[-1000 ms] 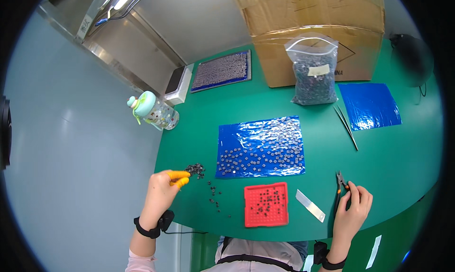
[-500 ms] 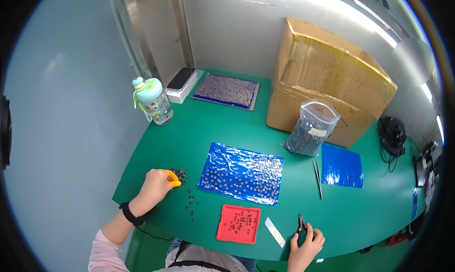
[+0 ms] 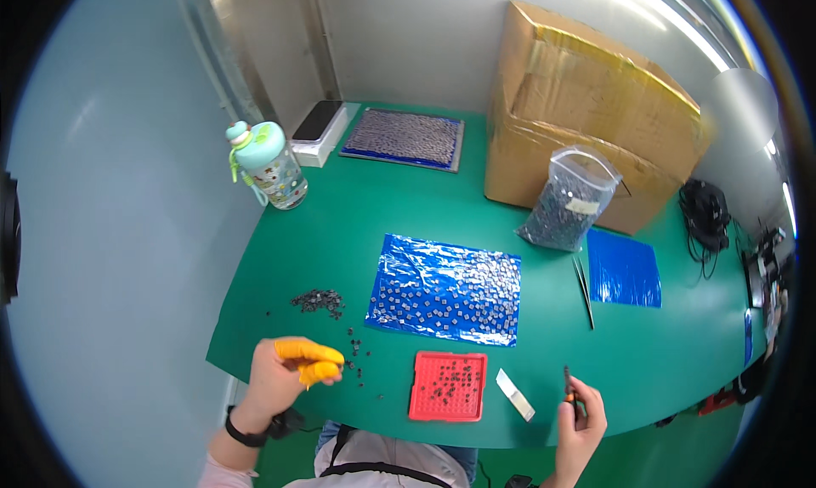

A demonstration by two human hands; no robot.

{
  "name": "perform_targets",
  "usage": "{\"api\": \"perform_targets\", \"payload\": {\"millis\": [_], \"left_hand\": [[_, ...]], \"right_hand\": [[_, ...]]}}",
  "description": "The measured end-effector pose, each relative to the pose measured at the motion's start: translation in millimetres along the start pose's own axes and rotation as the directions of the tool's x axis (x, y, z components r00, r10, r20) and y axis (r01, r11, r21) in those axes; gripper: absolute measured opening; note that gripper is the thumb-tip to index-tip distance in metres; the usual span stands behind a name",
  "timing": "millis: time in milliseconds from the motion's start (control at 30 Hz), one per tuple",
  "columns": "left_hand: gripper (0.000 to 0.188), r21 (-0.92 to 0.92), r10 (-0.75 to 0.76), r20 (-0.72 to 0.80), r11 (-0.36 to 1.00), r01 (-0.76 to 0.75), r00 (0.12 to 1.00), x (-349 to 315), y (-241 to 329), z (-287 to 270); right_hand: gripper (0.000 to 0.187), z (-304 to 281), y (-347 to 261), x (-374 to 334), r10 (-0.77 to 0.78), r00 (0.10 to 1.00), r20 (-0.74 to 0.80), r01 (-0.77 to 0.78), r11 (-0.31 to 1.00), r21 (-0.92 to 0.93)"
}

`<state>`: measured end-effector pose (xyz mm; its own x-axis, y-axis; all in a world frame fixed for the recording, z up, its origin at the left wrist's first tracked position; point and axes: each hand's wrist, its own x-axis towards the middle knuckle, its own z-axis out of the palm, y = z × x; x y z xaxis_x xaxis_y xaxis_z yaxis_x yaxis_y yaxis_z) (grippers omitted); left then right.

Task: The person uses pliers to pick up small, dark, square-shaped components from a green table and places them into a red plastic tray. The person repeatedly picks up individual pieces and arranges them within the tray's compartments.

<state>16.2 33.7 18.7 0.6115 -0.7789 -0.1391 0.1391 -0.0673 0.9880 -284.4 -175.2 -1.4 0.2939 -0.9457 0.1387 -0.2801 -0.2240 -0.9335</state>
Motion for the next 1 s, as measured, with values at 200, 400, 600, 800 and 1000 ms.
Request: {"api": "perform_targets", "payload": {"millis": [200, 400, 600, 800, 1000], "left_hand": [[0.015, -0.512, 0.130, 0.121, 0.858, -0.050, 0.984, -9.3, -11.8, 38.0], [0.018, -0.513, 0.204, 0.110, 0.850, -0.120, 0.973, -8.5, -20.5, 62.8], [0.015, -0.340, 0.230, -0.021, 0.913, -0.224, 0.973, 0.1, -30.3, 70.8], [0.017, -0.392, 0.199, -0.018, 0.900, -0.190, 0.980, 1.4, -33.2, 63.1], [0.021, -0.386, 0.216, -0.019, 0.899, -0.206, 0.976, 0.8, -38.3, 57.4]], "right_hand": [[0.047, 68.2, -63.7, -21.3, -0.417, 0.841, 0.345, 0.463, 0.884, -0.059], [0.052, 82.8, -66.0, -33.2, -0.501, 0.808, 0.310, 0.551, 0.829, -0.096], [0.054, 92.2, -60.9, -35.1, -0.476, 0.822, 0.314, 0.528, 0.842, -0.106], [0.055, 100.3, -61.0, -32.1, -0.463, 0.823, 0.329, 0.519, 0.849, -0.103], [0.054, 103.9, -57.2, -29.5, -0.469, 0.813, 0.344, 0.524, 0.848, -0.083]]}}
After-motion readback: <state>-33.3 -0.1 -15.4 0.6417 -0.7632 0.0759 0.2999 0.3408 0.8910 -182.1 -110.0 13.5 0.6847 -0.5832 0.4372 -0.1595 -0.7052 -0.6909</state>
